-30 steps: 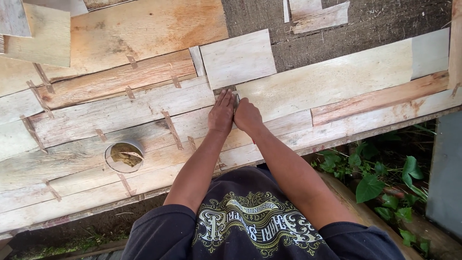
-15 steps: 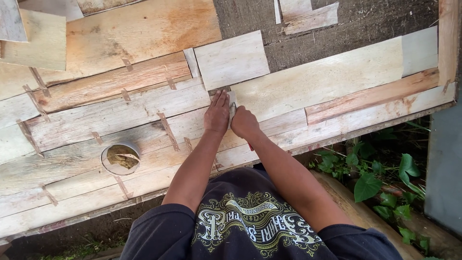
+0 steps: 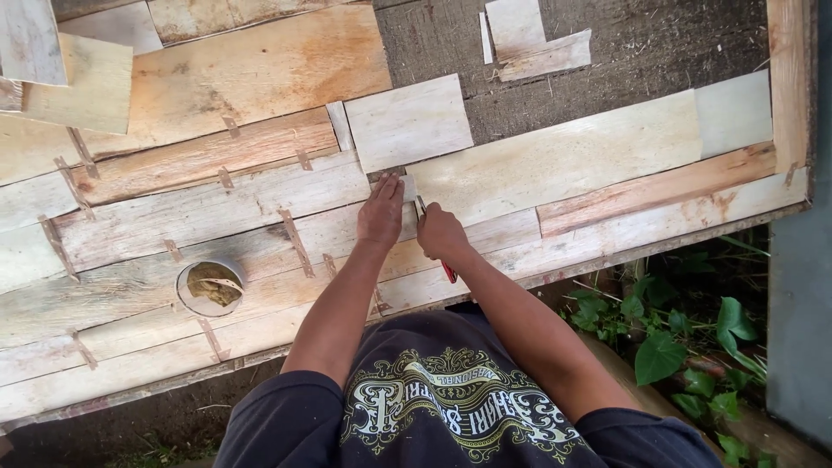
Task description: The person uses a utility knife to cut small wooden pieces and applies adhesive from a container to join them on a wooden workbench. They repeatedly measure, cut, and glue pieces to assemble a larger wooden structure.
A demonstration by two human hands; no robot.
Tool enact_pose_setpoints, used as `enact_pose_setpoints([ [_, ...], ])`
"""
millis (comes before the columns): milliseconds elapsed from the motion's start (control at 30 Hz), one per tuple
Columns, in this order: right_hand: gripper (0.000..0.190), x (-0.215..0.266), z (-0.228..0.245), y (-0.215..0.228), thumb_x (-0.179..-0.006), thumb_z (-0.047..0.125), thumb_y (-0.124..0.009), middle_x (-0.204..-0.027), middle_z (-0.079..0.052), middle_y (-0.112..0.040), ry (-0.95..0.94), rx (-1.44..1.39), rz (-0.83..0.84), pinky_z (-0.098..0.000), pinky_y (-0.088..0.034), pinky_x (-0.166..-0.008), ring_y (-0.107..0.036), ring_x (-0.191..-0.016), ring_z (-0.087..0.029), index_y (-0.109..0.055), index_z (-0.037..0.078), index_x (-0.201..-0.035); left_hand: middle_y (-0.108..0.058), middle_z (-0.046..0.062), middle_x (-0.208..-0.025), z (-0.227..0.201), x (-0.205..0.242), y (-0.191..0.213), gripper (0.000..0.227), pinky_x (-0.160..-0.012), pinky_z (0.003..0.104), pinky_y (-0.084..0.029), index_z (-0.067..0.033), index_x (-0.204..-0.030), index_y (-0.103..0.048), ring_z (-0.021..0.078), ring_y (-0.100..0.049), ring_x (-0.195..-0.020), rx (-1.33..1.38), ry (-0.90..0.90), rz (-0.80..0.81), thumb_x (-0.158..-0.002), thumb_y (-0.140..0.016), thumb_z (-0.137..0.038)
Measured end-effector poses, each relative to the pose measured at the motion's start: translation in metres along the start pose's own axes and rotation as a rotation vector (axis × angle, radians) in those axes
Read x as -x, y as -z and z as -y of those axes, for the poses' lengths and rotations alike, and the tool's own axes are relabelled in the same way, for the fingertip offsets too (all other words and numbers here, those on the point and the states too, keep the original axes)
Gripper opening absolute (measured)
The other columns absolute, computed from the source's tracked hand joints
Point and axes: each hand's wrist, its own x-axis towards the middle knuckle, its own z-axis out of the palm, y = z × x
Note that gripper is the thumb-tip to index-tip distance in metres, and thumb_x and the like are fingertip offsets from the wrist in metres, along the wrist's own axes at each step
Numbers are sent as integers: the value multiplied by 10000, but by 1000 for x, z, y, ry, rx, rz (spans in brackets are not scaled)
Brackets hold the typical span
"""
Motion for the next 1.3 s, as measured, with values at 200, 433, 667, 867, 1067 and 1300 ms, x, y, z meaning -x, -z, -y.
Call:
enact_pose_setpoints([
  [200,315,-2,-24,25,-1036,265,-383,-655,-130,-700,22,-81,-8,-419,-604,-597,-721,-532,-270,-558,3,-1041,-453,43,-1523,-14,-5,37,486,-1231,419,-384,-167,-1496,-493,243,-409,-1469,-30,28,60,-1030,-632,-157],
  [433,324,-26,-62,72,-1018,293,-380,-632,-116,-703,17,-129,-42,-413,-611,-591,-706,-492,-239,-565,29,-1047,-477,14,-1443,-45,-26,57,500,-1208,451,-329,-195,-1464,-523,194,-462,-1387,-102,24,-23,-989,-670,-251],
  [667,309,-96,-119,140,-1020,281,-567,-950,-251,-647,121,-175,-292,-510,-577,-786,-708,-859,-414,-637,-9,-1100,-487,33,-1475,-102,-109,69,488,-1209,523,-307,-186,-1463,-546,227,-425,-1430,-62,0,-68,-991,-661,-229],
  [867,314,-153,-141,208,-1003,232,-617,-1264,-180,-510,115,-67,-357,-501,-592,-910,-671,-1078,-419,-632,48,-1258,-492,35,-1489,-137,-176,69,466,-1216,551,-289,-192,-1460,-559,234,-419,-1442,-30,3,-44,-1002,-646,-200],
  [1067,295,-185,-143,256,-982,189,-615,-1297,-171,-494,223,43,-329,-537,-621,-845,-678,-1043,-460,-640,66,-1249,-497,30,-1474,-147,-229,49,467,-1209,542,-304,-192,-1451,-556,230,-421,-1439,-34,15,-11,-992,-643,-190],
  [1300,634,-170,-113,303,-1001,81,-567,-1697,-218,-178,253,20,-360,-628,-589,-950,-591,-1218,-564,-399,105,-1613,-515,17,-1459,-158,-264,35,431,-1193,515,-330,-187,-1404,-598,215,-428,-1423,-31,36,-48,-975,-625,-165],
])
